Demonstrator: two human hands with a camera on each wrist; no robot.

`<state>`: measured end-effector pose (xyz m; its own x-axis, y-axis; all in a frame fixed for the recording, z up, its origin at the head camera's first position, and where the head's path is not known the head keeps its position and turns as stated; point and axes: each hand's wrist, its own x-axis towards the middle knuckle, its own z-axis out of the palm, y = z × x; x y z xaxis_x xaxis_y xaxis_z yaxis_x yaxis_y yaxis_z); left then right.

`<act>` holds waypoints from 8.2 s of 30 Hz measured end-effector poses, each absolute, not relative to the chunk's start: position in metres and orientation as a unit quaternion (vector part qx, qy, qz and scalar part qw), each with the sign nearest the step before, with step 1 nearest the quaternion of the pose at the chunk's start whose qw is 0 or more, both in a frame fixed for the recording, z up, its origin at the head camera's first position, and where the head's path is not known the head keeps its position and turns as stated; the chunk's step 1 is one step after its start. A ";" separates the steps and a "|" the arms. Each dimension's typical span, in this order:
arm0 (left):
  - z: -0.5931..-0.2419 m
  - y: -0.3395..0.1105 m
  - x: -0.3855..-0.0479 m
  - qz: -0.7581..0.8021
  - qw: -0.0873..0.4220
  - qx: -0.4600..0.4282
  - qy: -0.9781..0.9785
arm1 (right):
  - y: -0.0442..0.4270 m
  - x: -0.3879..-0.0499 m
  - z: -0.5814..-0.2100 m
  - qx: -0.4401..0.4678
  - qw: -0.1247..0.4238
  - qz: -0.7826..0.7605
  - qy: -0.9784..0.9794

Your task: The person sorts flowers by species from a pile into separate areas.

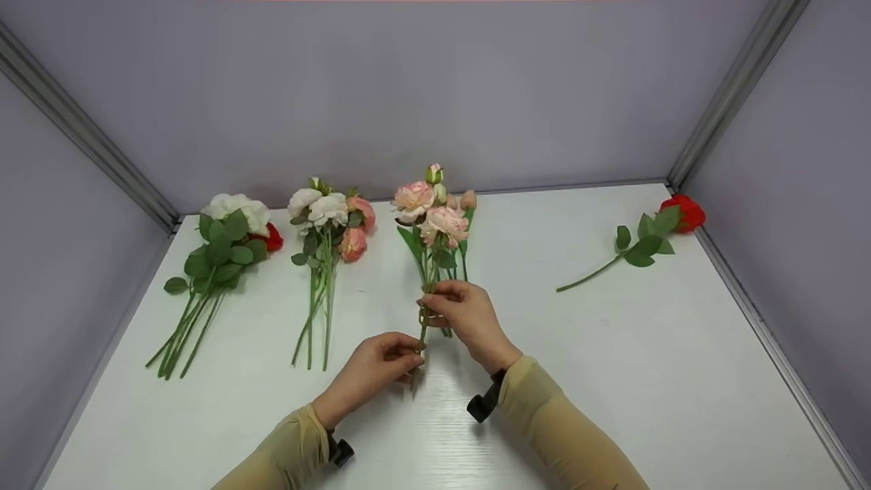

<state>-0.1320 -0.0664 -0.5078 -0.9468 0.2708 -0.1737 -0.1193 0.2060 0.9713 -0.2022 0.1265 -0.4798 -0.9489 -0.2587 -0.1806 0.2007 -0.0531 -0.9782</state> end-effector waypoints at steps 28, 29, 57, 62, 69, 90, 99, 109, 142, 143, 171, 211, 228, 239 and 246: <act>-0.490 -0.115 -0.142 0.526 0.102 0.039 0.843 | 0.095 -0.208 -0.484 -0.069 0.177 -0.703 0.686; -0.488 -0.122 -0.144 0.513 0.096 0.034 0.852 | 0.094 -0.208 -0.485 -0.075 0.176 -0.694 0.694; -0.510 -0.205 -0.178 0.344 0.012 -0.085 0.935 | 0.089 -0.204 -0.502 -0.131 0.182 -0.601 0.767; -0.509 -0.204 -0.180 0.340 0.020 -0.079 0.937 | 0.089 -0.204 -0.505 -0.138 0.184 -0.600 0.766; -0.510 -0.204 -0.179 0.336 0.015 -0.076 0.939 | 0.091 -0.203 -0.506 -0.137 0.181 -0.598 0.768; -0.513 -0.189 -0.177 0.390 0.047 -0.082 0.916 | 0.093 -0.203 -0.508 -0.140 0.154 -0.566 0.798; -0.513 -0.190 -0.176 0.401 0.040 -0.084 0.911 | 0.100 -0.204 -0.504 -0.222 0.053 -0.371 0.900; -0.507 -0.185 -0.174 0.373 0.051 -0.075 0.924 | 0.130 -0.211 -0.502 -0.218 0.040 -0.332 0.917; -0.514 -0.166 -0.177 0.301 0.037 -0.054 0.951 | 0.143 -0.212 -0.504 -0.257 0.023 -0.267 0.928; -0.515 -0.165 -0.177 0.287 0.032 -0.048 0.956 | 0.143 -0.212 -0.504 -0.258 0.024 -0.266 0.929; -0.516 -0.156 -0.180 0.250 0.033 -0.040 0.967 | 0.142 -0.213 -0.505 -0.261 0.040 -0.255 0.930; -0.480 -0.165 -0.179 0.583 -0.038 -0.125 0.802 | 0.147 -0.216 -0.506 -0.278 0.010 -0.251 0.927; -0.512 -0.152 -0.198 0.526 0.098 -0.140 0.833 | 0.124 -0.216 -0.504 -0.357 -0.008 -0.124 0.926; -0.505 -0.137 -0.203 0.523 0.045 -0.083 0.847 | 0.117 -0.212 -0.505 -0.361 0.015 -0.128 0.923; -0.510 -0.132 -0.216 0.508 0.124 -0.128 0.843 | 0.121 -0.211 -0.506 -0.358 0.020 -0.129 0.925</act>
<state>-0.2159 -0.1317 -0.5100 -0.9362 -0.0896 -0.3399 -0.3423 0.4519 0.8238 -0.2110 0.1207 -0.5061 -0.7431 -0.6669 0.0556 -0.6566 0.7106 -0.2530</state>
